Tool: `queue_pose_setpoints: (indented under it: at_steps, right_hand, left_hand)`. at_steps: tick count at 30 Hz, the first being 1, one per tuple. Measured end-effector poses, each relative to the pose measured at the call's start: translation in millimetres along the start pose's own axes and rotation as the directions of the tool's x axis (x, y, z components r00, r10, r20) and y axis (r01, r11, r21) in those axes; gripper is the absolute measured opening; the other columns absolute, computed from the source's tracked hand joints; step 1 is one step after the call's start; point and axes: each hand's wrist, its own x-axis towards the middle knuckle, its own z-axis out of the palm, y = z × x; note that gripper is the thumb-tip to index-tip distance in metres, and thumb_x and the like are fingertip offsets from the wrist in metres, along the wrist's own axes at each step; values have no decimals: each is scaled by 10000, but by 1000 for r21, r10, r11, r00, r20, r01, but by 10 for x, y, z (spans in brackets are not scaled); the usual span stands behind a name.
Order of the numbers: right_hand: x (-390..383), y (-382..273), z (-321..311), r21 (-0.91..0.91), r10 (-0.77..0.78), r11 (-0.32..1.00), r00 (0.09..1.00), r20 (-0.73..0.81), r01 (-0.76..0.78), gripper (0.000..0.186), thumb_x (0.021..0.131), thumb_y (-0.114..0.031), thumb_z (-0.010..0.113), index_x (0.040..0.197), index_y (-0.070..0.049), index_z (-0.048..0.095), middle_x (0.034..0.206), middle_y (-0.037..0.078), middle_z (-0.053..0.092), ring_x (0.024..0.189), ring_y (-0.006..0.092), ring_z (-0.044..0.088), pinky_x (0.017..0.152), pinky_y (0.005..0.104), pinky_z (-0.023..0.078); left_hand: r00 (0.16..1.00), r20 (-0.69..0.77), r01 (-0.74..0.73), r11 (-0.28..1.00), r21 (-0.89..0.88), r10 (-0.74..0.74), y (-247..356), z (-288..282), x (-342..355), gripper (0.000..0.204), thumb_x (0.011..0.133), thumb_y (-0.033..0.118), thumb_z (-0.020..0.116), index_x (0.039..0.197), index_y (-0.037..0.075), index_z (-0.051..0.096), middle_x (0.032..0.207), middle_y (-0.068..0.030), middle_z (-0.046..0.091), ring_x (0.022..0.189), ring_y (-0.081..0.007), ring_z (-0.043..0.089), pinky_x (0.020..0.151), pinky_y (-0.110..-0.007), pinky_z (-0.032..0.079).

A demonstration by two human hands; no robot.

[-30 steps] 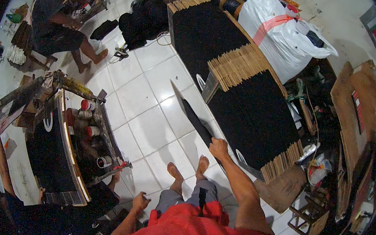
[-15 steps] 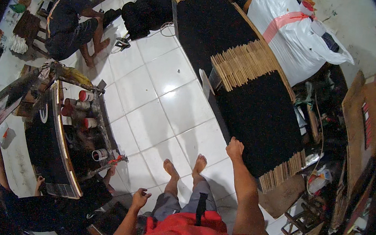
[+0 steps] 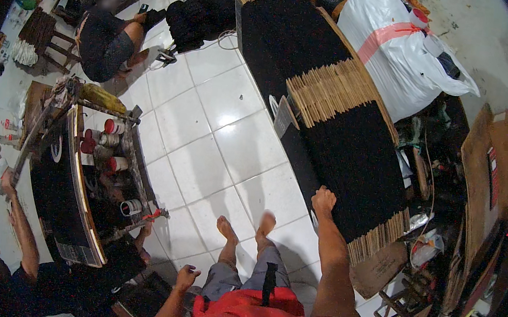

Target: The person repeatedly lifts a screen printing frame, removes a black printed sheet, and places it onto a stack. The person handles the frame and printed sheets by hand in a repetitive cycle.

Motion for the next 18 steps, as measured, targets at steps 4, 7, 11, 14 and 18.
queue_pose_setpoints:
  at_steps: [4,7,11,14,18]
  right_hand:
    - [31,39,-25,4,9,1000,1000,-6,-9,194,783,-175,597,851,6,612,809,194,655,779,330,650,726,432,505]
    - [39,32,-53,-8,22,1000,1000,8,-22,198,777,-178,605,851,5,613,830,189,656,797,324,647,733,426,504]
    - [41,36,-97,-14,33,999,998,49,-32,200,772,-174,612,853,9,612,842,184,655,811,327,641,739,422,503]
    - [37,56,-107,-4,12,1000,998,54,-12,203,770,-173,620,862,9,611,848,179,654,817,329,639,741,421,503]
    - [30,69,-85,-46,49,998,998,44,-47,210,769,-173,632,874,8,613,858,180,653,814,332,639,745,421,504]
  left_hand:
    - [1000,16,-8,1000,-24,9,-3,-33,50,459,711,288,736,1010,-29,591,889,-171,655,827,-243,633,744,-335,487]
    - [1000,9,-5,998,-70,5,80,-48,100,440,715,268,731,1007,-31,590,864,-163,659,806,-222,632,743,-325,485]
    - [999,-23,-40,992,-116,38,197,-67,139,430,722,252,721,1014,-33,588,854,-156,661,796,-226,631,748,-320,483]
    - [999,-18,-42,966,-257,39,195,-87,142,425,718,258,723,1002,-30,594,867,-160,661,810,-232,633,751,-332,487]
    - [999,-42,-37,987,-156,31,85,-67,122,431,721,268,711,1022,-15,589,860,-161,659,796,-243,632,721,-333,486]
